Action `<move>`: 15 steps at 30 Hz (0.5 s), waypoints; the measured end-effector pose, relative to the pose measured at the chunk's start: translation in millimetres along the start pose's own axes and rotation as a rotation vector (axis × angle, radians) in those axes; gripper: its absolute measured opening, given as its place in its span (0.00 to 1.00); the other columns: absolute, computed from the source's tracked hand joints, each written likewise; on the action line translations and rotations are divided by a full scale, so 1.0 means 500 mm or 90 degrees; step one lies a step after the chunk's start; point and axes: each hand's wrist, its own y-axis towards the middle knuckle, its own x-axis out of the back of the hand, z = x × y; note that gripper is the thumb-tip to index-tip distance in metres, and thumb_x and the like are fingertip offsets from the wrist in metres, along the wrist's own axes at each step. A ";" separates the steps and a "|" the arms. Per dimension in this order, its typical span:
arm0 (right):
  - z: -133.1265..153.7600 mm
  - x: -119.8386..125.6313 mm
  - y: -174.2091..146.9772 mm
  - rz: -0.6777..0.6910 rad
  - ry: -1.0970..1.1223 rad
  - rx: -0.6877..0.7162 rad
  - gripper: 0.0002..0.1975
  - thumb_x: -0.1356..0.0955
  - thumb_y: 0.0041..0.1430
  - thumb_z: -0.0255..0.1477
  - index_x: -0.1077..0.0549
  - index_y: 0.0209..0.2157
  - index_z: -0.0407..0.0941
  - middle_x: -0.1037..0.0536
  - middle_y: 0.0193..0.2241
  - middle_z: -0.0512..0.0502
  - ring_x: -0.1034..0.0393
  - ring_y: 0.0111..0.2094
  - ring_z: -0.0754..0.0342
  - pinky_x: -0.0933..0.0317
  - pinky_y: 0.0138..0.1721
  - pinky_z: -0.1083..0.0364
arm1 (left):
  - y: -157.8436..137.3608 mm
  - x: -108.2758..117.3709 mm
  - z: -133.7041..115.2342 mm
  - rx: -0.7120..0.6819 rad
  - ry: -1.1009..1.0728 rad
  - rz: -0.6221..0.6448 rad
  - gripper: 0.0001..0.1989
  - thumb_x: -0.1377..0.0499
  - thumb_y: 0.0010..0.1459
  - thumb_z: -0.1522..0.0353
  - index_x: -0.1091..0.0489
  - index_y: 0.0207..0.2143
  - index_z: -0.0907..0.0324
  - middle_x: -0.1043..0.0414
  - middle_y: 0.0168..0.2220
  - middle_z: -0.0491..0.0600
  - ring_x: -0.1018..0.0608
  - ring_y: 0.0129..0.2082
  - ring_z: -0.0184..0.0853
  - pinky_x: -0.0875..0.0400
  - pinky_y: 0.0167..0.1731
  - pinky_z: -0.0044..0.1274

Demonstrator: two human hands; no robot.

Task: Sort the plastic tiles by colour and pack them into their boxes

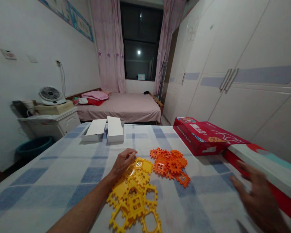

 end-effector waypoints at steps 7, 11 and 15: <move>0.128 -0.210 -0.003 0.165 0.083 0.180 0.22 0.41 0.59 0.36 0.40 0.55 0.45 0.34 0.53 0.38 0.39 0.55 0.44 0.44 0.56 0.40 | 0.025 0.032 0.007 0.063 0.060 -0.199 0.18 0.52 0.59 0.63 0.27 0.39 0.62 0.25 0.40 0.53 0.24 0.41 0.36 0.28 0.40 0.27; 0.126 -0.250 -0.022 0.170 0.087 0.179 0.22 0.42 0.60 0.35 0.40 0.55 0.44 0.34 0.53 0.37 0.40 0.55 0.45 0.44 0.56 0.40 | 0.078 0.091 0.027 0.093 0.191 -0.273 0.17 0.48 0.54 0.69 0.30 0.45 0.65 0.28 0.44 0.57 0.25 0.43 0.39 0.29 0.43 0.31; 0.100 -0.251 -0.037 0.176 0.075 0.198 0.22 0.42 0.60 0.35 0.41 0.56 0.46 0.34 0.54 0.39 0.40 0.55 0.45 0.43 0.55 0.41 | 0.129 0.150 0.056 0.092 0.312 -0.314 0.18 0.46 0.54 0.69 0.32 0.47 0.63 0.34 0.50 0.60 0.33 0.54 0.45 0.39 0.54 0.36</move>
